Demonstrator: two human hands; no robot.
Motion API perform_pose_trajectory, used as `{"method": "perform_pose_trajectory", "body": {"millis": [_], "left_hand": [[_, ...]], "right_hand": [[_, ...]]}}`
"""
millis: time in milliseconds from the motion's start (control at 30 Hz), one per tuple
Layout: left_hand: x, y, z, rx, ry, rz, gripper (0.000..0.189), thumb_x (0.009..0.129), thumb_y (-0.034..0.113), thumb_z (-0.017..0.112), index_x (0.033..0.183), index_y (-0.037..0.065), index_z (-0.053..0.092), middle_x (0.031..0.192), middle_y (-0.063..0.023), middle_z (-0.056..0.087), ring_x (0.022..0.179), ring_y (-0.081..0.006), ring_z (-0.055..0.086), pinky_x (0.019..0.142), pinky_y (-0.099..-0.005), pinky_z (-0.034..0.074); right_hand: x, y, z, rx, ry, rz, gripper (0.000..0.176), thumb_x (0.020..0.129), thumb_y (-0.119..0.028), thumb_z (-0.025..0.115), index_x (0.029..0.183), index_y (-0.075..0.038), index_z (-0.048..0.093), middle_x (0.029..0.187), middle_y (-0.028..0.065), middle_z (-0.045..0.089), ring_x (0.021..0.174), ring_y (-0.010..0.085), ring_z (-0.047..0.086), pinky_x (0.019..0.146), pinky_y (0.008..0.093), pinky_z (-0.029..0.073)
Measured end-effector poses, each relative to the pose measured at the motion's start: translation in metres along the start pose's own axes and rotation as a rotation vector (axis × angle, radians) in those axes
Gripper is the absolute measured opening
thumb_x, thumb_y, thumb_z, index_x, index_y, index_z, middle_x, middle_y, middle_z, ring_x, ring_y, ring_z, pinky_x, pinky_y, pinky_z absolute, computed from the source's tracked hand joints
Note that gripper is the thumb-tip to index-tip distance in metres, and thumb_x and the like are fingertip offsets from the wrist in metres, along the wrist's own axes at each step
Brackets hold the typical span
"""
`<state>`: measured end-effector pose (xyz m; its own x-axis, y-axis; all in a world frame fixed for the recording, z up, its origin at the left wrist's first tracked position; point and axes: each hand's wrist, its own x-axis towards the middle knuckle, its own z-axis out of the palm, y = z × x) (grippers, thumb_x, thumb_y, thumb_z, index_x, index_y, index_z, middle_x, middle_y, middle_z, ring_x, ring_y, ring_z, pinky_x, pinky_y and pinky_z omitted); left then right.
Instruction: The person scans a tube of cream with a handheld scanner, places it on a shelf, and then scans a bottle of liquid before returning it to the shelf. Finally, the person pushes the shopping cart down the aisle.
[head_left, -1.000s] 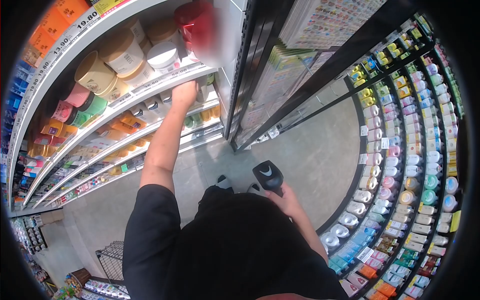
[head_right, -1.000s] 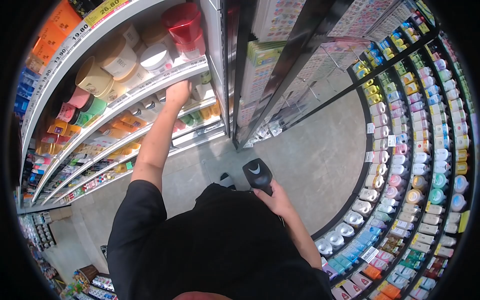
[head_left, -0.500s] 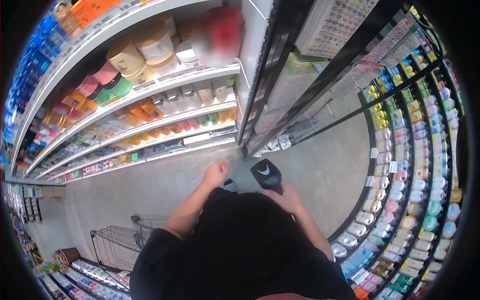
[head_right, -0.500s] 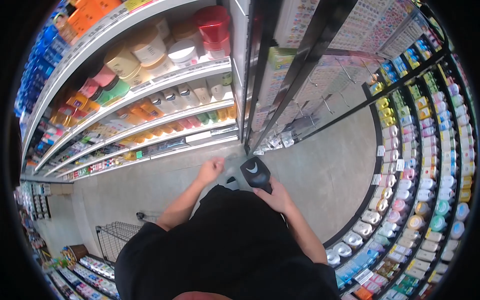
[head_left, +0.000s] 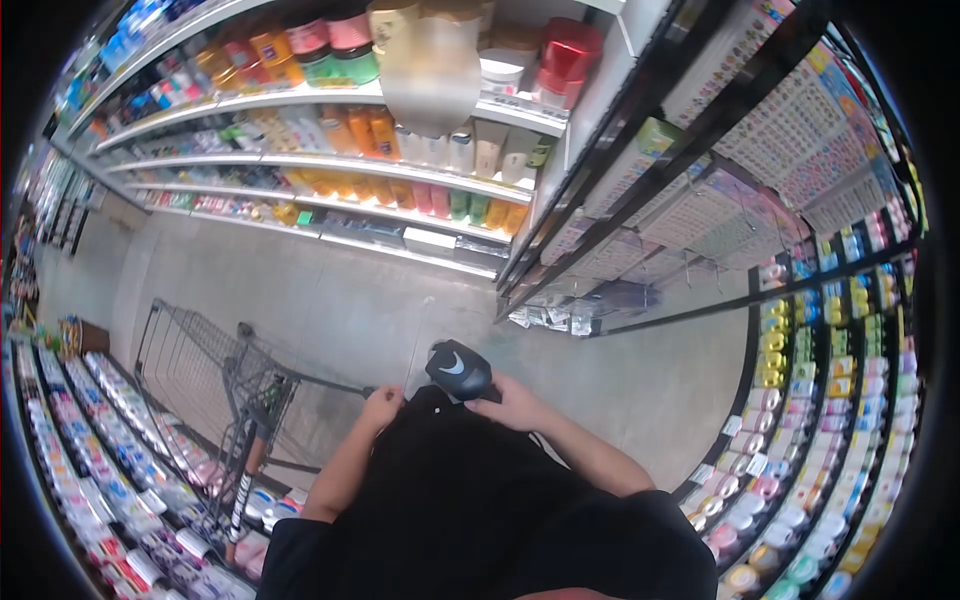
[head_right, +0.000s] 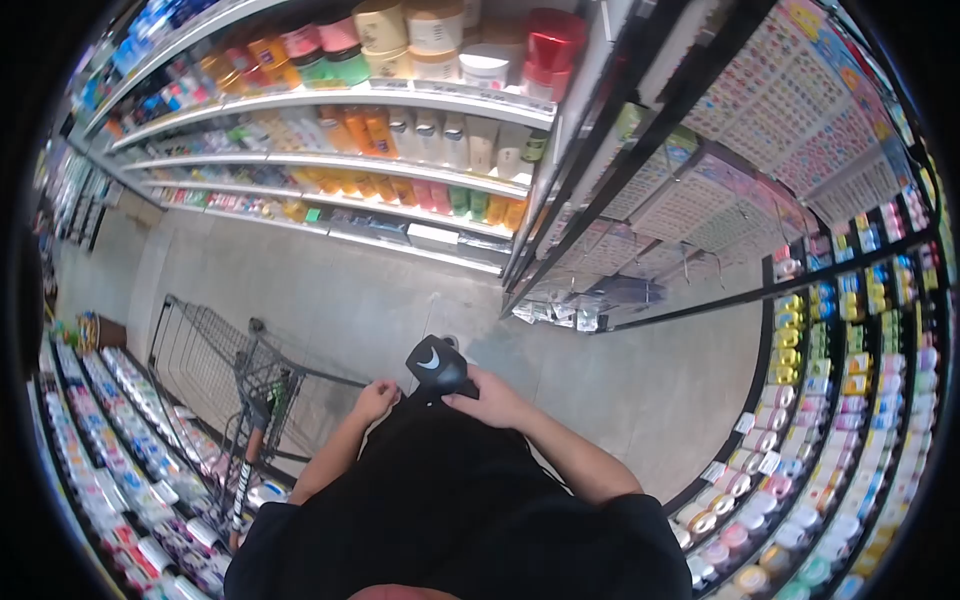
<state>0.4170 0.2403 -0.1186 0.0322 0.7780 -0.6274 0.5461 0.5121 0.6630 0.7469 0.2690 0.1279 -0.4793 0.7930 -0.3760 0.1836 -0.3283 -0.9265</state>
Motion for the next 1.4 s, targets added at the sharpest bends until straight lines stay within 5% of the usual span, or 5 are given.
{"method": "perform_pose_trajectory", "body": {"millis": [267, 467, 667, 933, 1400], "left_hand": [[-0.165, -0.157, -0.001, 0.139, 0.214, -0.340, 0.039, 0.089, 0.033, 0.062, 0.115, 0.005, 0.068, 0.106, -0.0213, 0.072, 0.103, -0.0348, 0.068, 0.092, -0.0420, 0.052], [-0.218, -0.240, 0.020, -0.141, 0.515, -0.396, 0.035, 0.091, 0.030, 0.060, 0.113, 0.004, 0.069, 0.095, -0.0170, 0.074, 0.093, -0.0292, 0.072, 0.085, -0.0380, 0.054], [-0.293, -0.114, -0.057, -0.563, 0.631, 0.050, 0.022, 0.097, 0.018, 0.059, 0.096, 0.000, 0.072, 0.076, -0.0082, 0.071, 0.071, -0.0157, 0.068, 0.069, -0.0289, 0.051], [-0.379, -0.113, -0.217, 0.013, 1.352, 0.485, 0.011, 0.091, 0.012, 0.065, 0.093, 0.004, 0.070, 0.079, -0.0117, 0.068, 0.069, -0.0318, 0.065, 0.067, -0.0395, 0.052], [-0.387, -0.162, -0.233, -0.049, 0.927, -0.013, 0.022, 0.093, 0.026, 0.063, 0.089, 0.007, 0.072, 0.080, -0.0138, 0.071, 0.074, -0.0296, 0.070, 0.070, -0.0379, 0.054]], "right_hand": [[0.007, 0.015, 0.064, 0.088, -0.186, -0.013, 0.040, 0.090, -0.023, 0.071, 0.122, -0.005, 0.054, 0.079, 0.0000, 0.058, 0.058, 0.0083, 0.053, 0.054, 0.0256, 0.045], [0.018, -0.012, 0.113, -0.027, -0.389, 0.009, 0.035, 0.091, -0.020, 0.070, 0.118, -0.004, 0.053, 0.082, 0.0010, 0.059, 0.064, 0.0094, 0.058, 0.060, 0.0272, 0.049], [0.025, -0.018, 0.216, -0.177, -0.517, -0.030, 0.048, 0.090, -0.012, 0.067, 0.133, -0.003, 0.048, 0.099, 0.0054, 0.062, 0.078, 0.0137, 0.064, 0.076, 0.0311, 0.054], [0.045, -0.054, 0.360, -0.099, -0.622, -0.036, 0.022, 0.094, -0.008, 0.061, 0.114, 0.000, 0.061, 0.099, 0.0052, 0.068, 0.079, 0.0107, 0.064, 0.075, 0.0286, 0.053], [0.150, -0.105, 0.427, -0.166, -0.495, 0.015, 0.020, 0.097, -0.017, 0.063, 0.107, -0.002, 0.056, 0.074, 0.0035, 0.063, 0.060, 0.0101, 0.060, 0.054, 0.0239, 0.047]]}}
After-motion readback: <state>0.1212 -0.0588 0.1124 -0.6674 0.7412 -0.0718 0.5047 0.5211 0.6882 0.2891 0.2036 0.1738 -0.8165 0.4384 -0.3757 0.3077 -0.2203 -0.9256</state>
